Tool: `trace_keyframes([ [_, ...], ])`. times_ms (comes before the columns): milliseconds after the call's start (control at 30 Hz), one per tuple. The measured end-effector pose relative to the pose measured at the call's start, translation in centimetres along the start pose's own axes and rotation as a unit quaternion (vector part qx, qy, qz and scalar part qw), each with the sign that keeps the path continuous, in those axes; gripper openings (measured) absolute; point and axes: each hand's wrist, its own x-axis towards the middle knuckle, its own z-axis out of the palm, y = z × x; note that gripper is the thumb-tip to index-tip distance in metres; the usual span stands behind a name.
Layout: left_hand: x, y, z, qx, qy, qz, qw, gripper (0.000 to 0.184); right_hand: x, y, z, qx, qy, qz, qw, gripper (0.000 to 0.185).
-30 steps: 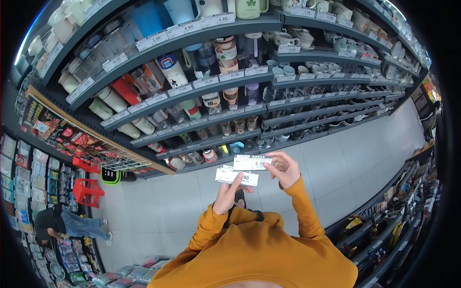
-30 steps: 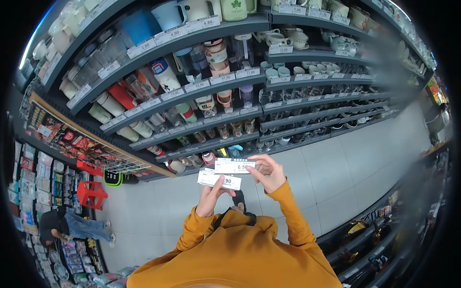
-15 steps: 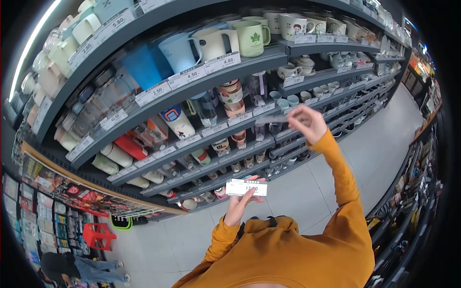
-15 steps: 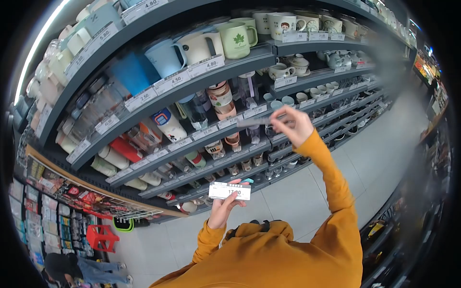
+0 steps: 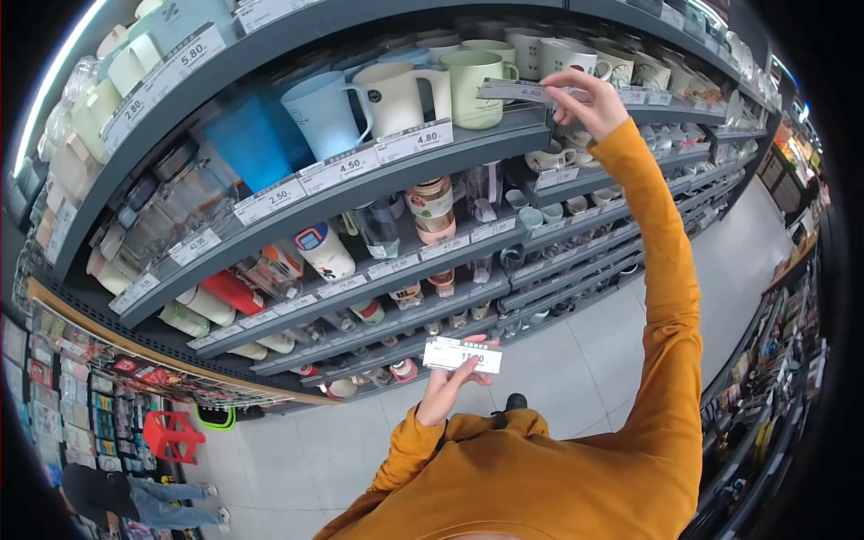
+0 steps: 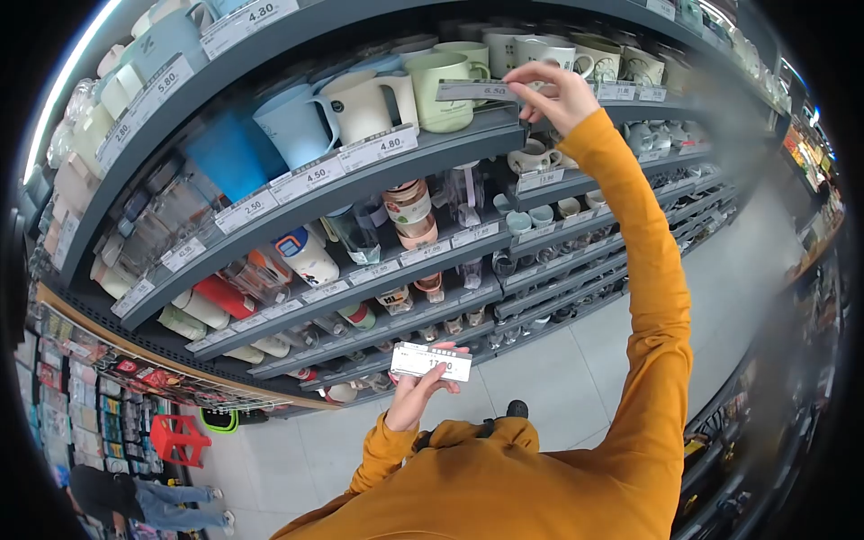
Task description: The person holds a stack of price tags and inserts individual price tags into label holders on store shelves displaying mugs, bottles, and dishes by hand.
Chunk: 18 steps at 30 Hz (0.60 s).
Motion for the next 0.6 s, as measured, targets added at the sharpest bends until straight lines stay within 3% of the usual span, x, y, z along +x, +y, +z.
trace_keyframes([
  [233, 3.0, -0.5, 2.9, -0.004, 0.012, 0.006, 1.0, 0.037, 3.2, 1.9, -0.7, -0.041, -0.124, 0.028, 0.991, 0.018],
  [600, 6.1, -3.3, 7.5, -0.009, 0.053, 0.034, 0.998, 0.038, 4.2, 2.6, -1.5, 0.023, -0.177, 0.032, 0.983, 0.022],
])
